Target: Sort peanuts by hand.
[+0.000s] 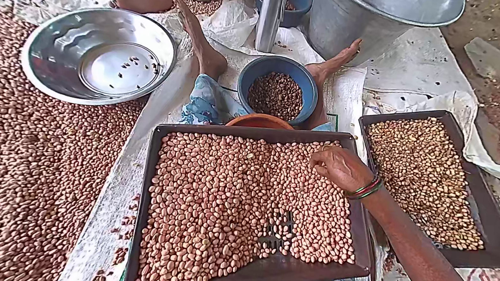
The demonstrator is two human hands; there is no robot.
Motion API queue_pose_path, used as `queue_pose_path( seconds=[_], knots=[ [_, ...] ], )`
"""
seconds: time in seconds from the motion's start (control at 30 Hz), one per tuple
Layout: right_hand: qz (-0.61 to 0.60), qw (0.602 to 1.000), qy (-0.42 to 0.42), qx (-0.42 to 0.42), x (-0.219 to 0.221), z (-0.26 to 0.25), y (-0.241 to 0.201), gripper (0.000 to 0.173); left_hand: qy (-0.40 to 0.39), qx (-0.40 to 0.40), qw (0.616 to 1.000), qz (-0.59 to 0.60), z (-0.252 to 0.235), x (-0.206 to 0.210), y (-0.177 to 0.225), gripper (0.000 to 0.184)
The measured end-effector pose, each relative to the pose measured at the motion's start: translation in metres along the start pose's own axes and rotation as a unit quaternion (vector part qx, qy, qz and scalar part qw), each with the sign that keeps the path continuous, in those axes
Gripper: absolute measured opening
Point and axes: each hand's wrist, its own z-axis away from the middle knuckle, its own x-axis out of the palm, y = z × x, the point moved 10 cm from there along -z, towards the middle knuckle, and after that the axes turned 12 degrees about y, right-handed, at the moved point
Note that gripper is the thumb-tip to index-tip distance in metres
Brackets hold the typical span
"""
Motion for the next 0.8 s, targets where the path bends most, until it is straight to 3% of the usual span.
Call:
queue_pose_path(
  seconds=[0.17, 0.3, 0.4, 0.43, 0.5, 0.57, 0.63, 0.7, 0.8],
  knots=[
    [-0.042, 0.988, 0.135, -0.061, -0.009, 0.023, -0.013, 0.008, 0.024, 0.005, 1.000, -0.005, 0.001, -0.002, 0.002, 0.029],
    [-0.031, 0.985, 0.128, -0.112, 0.027, 0.049, -0.034, 0.014, 0.026, 0.023, 0.999, -0.031, 0.003, -0.007, 0.004, 0.028],
    [0.004, 0.994, 0.045, -0.102, 0.048, 0.050, -0.042, 0.019, 0.027, 0.009, 0.999, -0.025, -0.010, 0.018, 0.013, 0.029],
    [-0.005, 0.995, 0.042, -0.093, 0.042, 0.046, -0.041, 0.019, 0.028, 0.015, 0.999, -0.030, -0.015, 0.027, 0.017, 0.030],
    [-0.041, 0.978, 0.187, -0.085, -0.006, 0.034, -0.033, 0.015, 0.017, 0.024, 0.999, -0.035, -0.013, 0.024, 0.017, 0.031],
    [-0.064, 0.948, 0.310, -0.045, -0.064, 0.022, -0.016, 0.038, 0.024, 0.030, 0.999, -0.031, -0.003, 0.000, 0.010, 0.030],
    [-0.124, 0.937, 0.324, -0.042, -0.080, 0.002, -0.010, 0.036, 0.030, 0.038, 0.998, -0.027, 0.009, -0.026, 0.002, 0.029],
    [-0.200, 0.943, 0.254, -0.077, -0.048, -0.019, -0.025, 0.025, 0.063, 0.043, 0.997, -0.029, 0.008, -0.025, 0.004, 0.027],
    [-0.195, 0.962, 0.176, -0.068, 0.033, -0.037, -0.049, 0.037, 0.052, 0.054, 0.996, -0.047, -0.003, 0.002, 0.013, 0.029]
  ],
)
